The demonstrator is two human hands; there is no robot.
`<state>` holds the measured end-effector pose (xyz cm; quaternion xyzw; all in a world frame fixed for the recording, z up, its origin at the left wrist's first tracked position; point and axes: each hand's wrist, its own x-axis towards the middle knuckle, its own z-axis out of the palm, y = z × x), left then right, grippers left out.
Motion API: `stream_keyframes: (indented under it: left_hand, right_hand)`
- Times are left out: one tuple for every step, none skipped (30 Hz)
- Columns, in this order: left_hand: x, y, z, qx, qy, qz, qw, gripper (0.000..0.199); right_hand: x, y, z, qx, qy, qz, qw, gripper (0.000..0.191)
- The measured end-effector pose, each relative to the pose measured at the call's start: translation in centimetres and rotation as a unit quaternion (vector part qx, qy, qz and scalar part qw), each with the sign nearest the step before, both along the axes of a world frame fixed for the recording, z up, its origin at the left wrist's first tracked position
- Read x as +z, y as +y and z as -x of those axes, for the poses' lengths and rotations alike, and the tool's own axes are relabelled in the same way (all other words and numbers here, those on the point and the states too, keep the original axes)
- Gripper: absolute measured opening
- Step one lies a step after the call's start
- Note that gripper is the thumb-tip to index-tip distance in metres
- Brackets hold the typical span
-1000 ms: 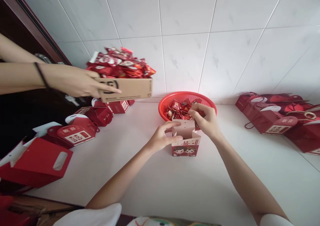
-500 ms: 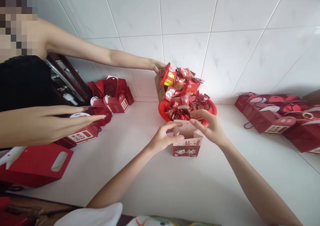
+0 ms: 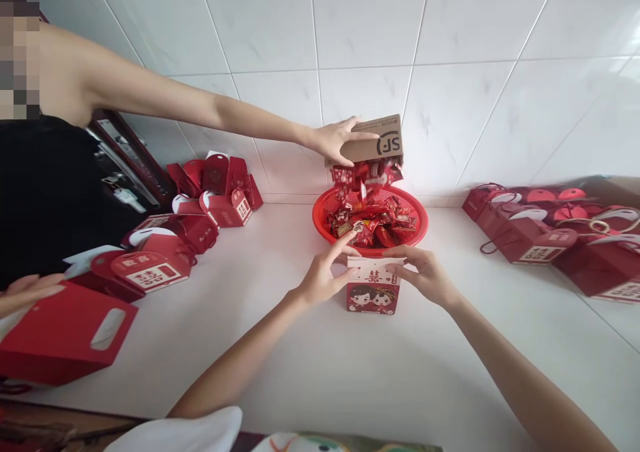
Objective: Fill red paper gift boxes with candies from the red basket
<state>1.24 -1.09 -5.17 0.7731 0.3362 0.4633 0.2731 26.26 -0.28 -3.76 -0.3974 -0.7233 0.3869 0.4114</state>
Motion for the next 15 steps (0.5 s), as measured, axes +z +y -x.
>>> stream_keyframes:
  left_hand:
    - [-0.2,0.2,0.0,0.001,-0.006,0.011,1.0,0.055]
    - [-0.3,0.3,-0.1,0.003,-0.01,0.02,1.0,0.05]
    - [-0.4,0.4,-0.1,0.006,-0.012,0.025,1.0,0.044]
    - [-0.4,0.5,-0.2,0.01,-0.013,0.027,0.999,0.039]
    - [-0.3,0.5,-0.3,0.012,-0.016,0.025,0.999,0.035]
    - [-0.3,0.5,-0.3,0.011,-0.02,0.019,1.0,0.031]
    - [-0.2,0.5,-0.4,0.006,-0.023,0.01,1.0,0.027]
    - [-0.2,0.6,-0.4,0.001,-0.028,0.0,1.0,0.023]
    - [-0.1,0.6,-0.5,-0.006,-0.032,-0.011,0.999,0.02]
    - [-0.1,0.5,-0.5,-0.012,-0.036,-0.021,0.999,0.018]
    - [-0.1,0.5,-0.6,-0.015,-0.038,-0.029,0.999,0.017]
    - [-0.1,0.5,-0.6,-0.014,-0.038,-0.037,0.998,0.016]
    - [-0.1,0.4,-0.7,-0.014,-0.037,-0.044,0.998,0.015]
    - [-0.1,0.4,-0.7,-0.015,-0.033,-0.052,0.998,0.014]
    - [-0.1,0.3,-0.7,-0.019,-0.028,-0.06,0.998,0.013]
  right_hand:
    - [-0.1,0.0,0.1,-0.003,-0.001,-0.002,1.0,0.038]
    - [-0.1,-0.1,0.2,-0.008,-0.002,-0.004,1.0,0.038]
    - [-0.1,-0.2,0.3,-0.012,0.0,-0.004,1.0,0.038]
    - [0.0,-0.4,0.3,-0.013,0.003,-0.003,1.0,0.039]
    - [0.2,-0.5,0.4,-0.007,0.008,0.001,1.0,0.041]
    - [0.4,-0.7,0.4,0.005,0.013,0.007,1.0,0.043]
    - [0.7,-0.9,0.4,0.017,0.018,0.013,1.0,0.045]
    - [0.9,-1.1,0.4,0.027,0.022,0.02,0.999,0.048]
    - [1.2,-1.3,0.4,0.031,0.025,0.027,0.999,0.05]
    - [1.3,-1.4,0.4,0.026,0.025,0.033,0.999,0.052]
    - [1.4,-1.5,0.4,0.017,0.024,0.038,0.999,0.053]
    - [1.4,-1.5,0.4,0.007,0.019,0.043,0.999,0.052]
    - [1.3,-1.5,0.4,-0.001,0.014,0.047,0.999,0.05]
    - [1.1,-1.5,0.3,-0.006,0.008,0.049,0.999,0.049]
    - [0.9,-1.5,0.3,-0.011,0.004,0.046,0.999,0.047]
